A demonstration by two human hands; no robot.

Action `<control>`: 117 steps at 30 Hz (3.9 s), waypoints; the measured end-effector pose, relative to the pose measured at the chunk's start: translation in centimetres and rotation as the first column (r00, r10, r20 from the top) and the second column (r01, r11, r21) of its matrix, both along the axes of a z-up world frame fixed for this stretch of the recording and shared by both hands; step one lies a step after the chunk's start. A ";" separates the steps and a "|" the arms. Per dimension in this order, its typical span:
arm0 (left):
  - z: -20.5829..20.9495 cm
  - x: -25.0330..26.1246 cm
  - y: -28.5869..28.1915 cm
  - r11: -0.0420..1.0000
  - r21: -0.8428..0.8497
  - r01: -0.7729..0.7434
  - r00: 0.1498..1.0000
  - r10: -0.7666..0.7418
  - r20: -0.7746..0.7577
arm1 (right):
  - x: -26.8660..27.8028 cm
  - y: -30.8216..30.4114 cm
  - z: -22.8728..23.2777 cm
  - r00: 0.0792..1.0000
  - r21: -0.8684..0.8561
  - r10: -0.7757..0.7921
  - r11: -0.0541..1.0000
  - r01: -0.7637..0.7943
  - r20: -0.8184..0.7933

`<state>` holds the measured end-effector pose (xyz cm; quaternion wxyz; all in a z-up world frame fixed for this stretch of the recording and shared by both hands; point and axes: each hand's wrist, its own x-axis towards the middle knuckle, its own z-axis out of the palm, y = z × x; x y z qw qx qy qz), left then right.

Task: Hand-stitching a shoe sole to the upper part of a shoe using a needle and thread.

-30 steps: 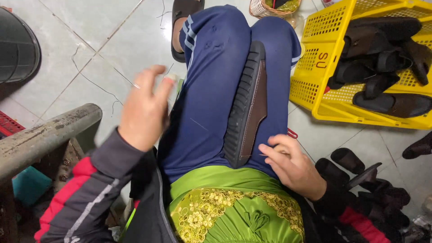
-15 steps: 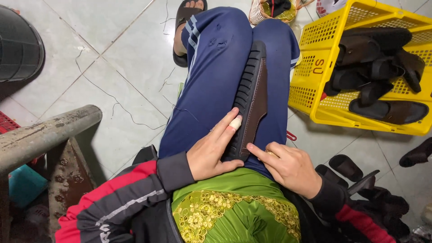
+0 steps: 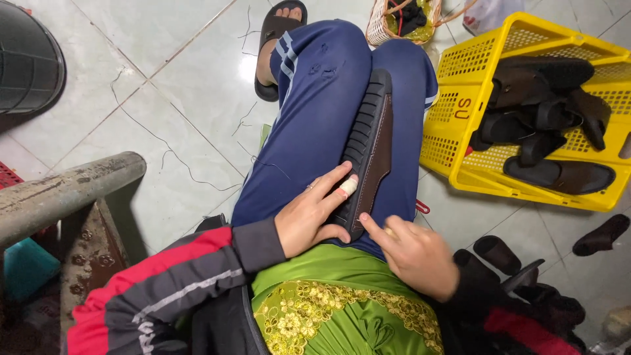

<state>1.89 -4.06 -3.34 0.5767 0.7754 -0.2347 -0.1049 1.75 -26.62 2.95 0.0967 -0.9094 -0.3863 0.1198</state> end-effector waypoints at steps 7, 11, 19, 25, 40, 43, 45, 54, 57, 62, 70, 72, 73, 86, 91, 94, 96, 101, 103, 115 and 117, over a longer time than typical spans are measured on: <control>-1.7 -0.3 -0.9 0.997 0.057 -0.050 0.987 0.040 0.157 | -2.0 -1.6 -5.8 0.996 0.184 -0.083 0.979 0.088 -0.037; -0.7 -0.2 -0.8 0.998 0.033 -0.050 0.987 0.044 0.152 | -1.5 -1.0 -4.0 0.981 0.400 -0.144 0.898 0.184 -0.129; -0.7 -0.4 -0.7 0.999 0.022 -0.027 0.989 0.024 0.148 | -0.9 -1.1 -0.8 0.950 0.178 -0.175 0.958 0.225 -0.257; -1.0 -0.3 -0.6 0.999 0.006 -0.043 0.987 0.041 0.155 | -1.5 -2.0 -2.1 0.988 0.111 -0.095 0.988 0.108 -0.120; 2.0 -0.6 0.6 0.967 0.244 -0.077 0.961 0.007 0.276 | -0.5 0.9 -0.3 0.960 0.156 -0.191 0.962 0.225 -0.203; 3.8 -0.7 2.0 0.987 0.161 -0.016 0.994 -0.001 0.107 | -0.4 0.7 -0.5 0.964 0.172 -0.154 0.966 0.193 -0.217; 4.7 -0.7 2.3 0.996 -0.076 0.047 0.978 -0.061 -0.199 | -0.6 0.3 -1.5 0.948 0.235 -0.166 0.944 0.233 -0.270; -0.3 -1.5 -0.8 0.948 -0.266 -0.176 0.788 -0.026 -0.615 | -1.6 0.4 -2.8 0.935 0.397 -0.253 0.854 0.336 -0.248; -0.2 -1.9 -1.1 0.973 -0.171 -0.154 0.784 0.015 -0.621 | -1.2 0.7 -1.8 0.965 0.404 -0.219 0.877 0.259 -0.144; 1.2 -2.1 -0.5 0.930 -0.179 -0.321 0.741 0.129 -0.659 | -1.1 -0.2 0.1 0.986 0.171 -0.161 0.971 0.165 -0.039; 2.4 -1.4 -1.8 0.981 0.188 -0.034 0.973 -0.010 0.231 | -0.1 -5.5 2.3 1.000 -0.200 0.011 0.980 -0.010 0.006; 2.3 -1.2 -1.7 0.980 0.199 -0.024 0.931 -0.050 0.361 | 0.3 -3.8 1.7 0.981 0.048 0.023 0.999 -0.015 -0.192; 2.2 -1.4 -1.7 0.978 0.205 -0.029 0.880 -0.072 0.469 | 0.4 -2.9 1.5 0.918 0.288 0.103 0.958 0.012 -0.383; 3.1 -0.7 -1.0 0.995 -0.013 0.098 0.992 -0.097 0.080 | -3.0 -1.5 -2.6 0.688 0.331 -0.314 0.698 0.634 -0.654; 3.4 -0.3 -1.0 0.991 -0.072 0.114 0.993 -0.111 0.045 | -3.5 -1.6 -2.3 0.656 0.392 -0.221 0.651 0.650 -0.722; 4.5 0.1 -0.4 0.994 -0.056 0.090 0.994 -0.086 0.069 | -3.5 -1.5 -2.0 0.651 0.379 -0.245 0.647 0.662 -0.719; 4.9 0.6 -0.3 0.992 -0.018 0.125 0.985 -0.122 0.125 | -3.5 -1.6 -2.5 0.648 0.393 -0.232 0.634 0.666 -0.725; 3.9 0.6 -1.3 0.975 0.049 0.216 0.963 -0.221 0.153 | -3.7 -1.9 -2.9 0.581 0.352 -0.240 0.600 0.719 -0.778; 4.1 0.9 -1.4 0.984 -0.005 0.176 0.981 -0.175 0.083 | -3.7 -2.0 -3.1 0.567 0.350 -0.221 0.596 0.722 -0.793; 8.7 0.0 -0.6 0.987 -0.156 0.040 0.998 -0.033 0.050 | -2.3 -0.4 -1.8 0.742 0.567 -0.035 0.621 0.541 -0.670; 9.0 0.3 -0.3 0.981 -0.195 0.027 1.000 -0.024 0.021 | -2.2 -1.1 -1.7 0.601 0.538 0.090 0.563 0.627 -0.795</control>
